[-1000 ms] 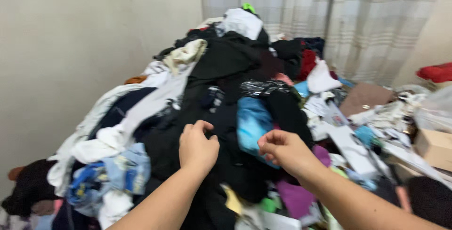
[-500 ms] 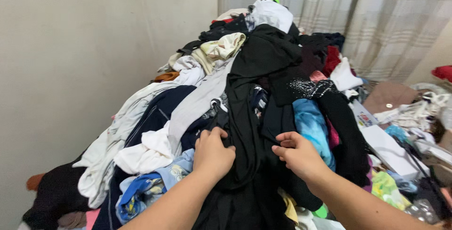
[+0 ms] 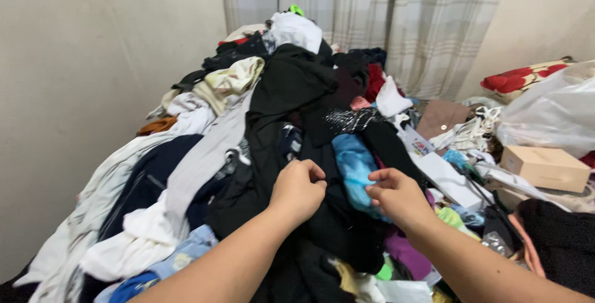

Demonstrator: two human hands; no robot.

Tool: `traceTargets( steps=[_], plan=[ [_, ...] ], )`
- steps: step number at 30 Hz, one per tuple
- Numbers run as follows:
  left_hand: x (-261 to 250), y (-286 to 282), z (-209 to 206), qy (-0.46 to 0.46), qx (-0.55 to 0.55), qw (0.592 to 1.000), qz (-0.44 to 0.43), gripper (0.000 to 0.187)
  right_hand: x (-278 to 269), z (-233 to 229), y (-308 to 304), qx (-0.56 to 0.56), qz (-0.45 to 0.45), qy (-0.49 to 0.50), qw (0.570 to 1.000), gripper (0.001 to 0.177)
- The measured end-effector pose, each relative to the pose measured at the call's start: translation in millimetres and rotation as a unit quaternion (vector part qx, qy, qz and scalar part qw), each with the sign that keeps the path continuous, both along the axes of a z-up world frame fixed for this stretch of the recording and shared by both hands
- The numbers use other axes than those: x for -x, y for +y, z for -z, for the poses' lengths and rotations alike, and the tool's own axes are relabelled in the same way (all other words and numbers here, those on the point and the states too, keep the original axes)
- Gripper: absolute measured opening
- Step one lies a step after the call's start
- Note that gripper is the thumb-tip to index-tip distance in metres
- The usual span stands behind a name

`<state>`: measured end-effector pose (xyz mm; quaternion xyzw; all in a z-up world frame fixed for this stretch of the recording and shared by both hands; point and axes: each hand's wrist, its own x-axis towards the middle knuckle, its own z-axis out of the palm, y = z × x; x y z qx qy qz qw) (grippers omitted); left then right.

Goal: The person folds several garments from a large pile on a bed. They handle a peach-colored t-shirt, a black top, and dark blue pants, folding each item and placing it on a separate stack. The person works by hand without tools.

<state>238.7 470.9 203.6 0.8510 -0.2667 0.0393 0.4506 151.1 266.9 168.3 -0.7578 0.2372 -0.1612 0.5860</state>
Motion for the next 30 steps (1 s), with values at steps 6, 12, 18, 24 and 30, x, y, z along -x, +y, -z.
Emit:
traceTargets(
  steps=[6,12,18,24,30],
  plan=[
    [-6.9,-53.8,2.9,0.048,0.002,0.998,0.043,0.022,14.0,-26.1,-33.4,0.011,0.016,0.064,0.998,0.034],
    [-13.1,-97.2,-3.9,0.008,-0.062,0.998,0.019,0.028,-6.0,-22.4,-97.0,0.006,0.004,0.061,0.998,0.037],
    [-24.9,-124.3,-18.5,0.058,-0.086,0.99,-0.093,0.032,-45.5,13.5,-146.3,0.055,0.031,0.069,0.996,0.05],
    [-21.2,-138.1,-22.0,-0.069,-0.096,0.985,-0.122,0.034,-60.8,19.1,-166.0,0.05,0.087,0.131,0.986,0.09],
    [-10.0,-173.0,-19.0,-0.049,-0.208,0.977,0.018,0.021,-72.3,55.8,-174.1,0.232,-0.012,0.075,0.97,0.099]
  ],
)
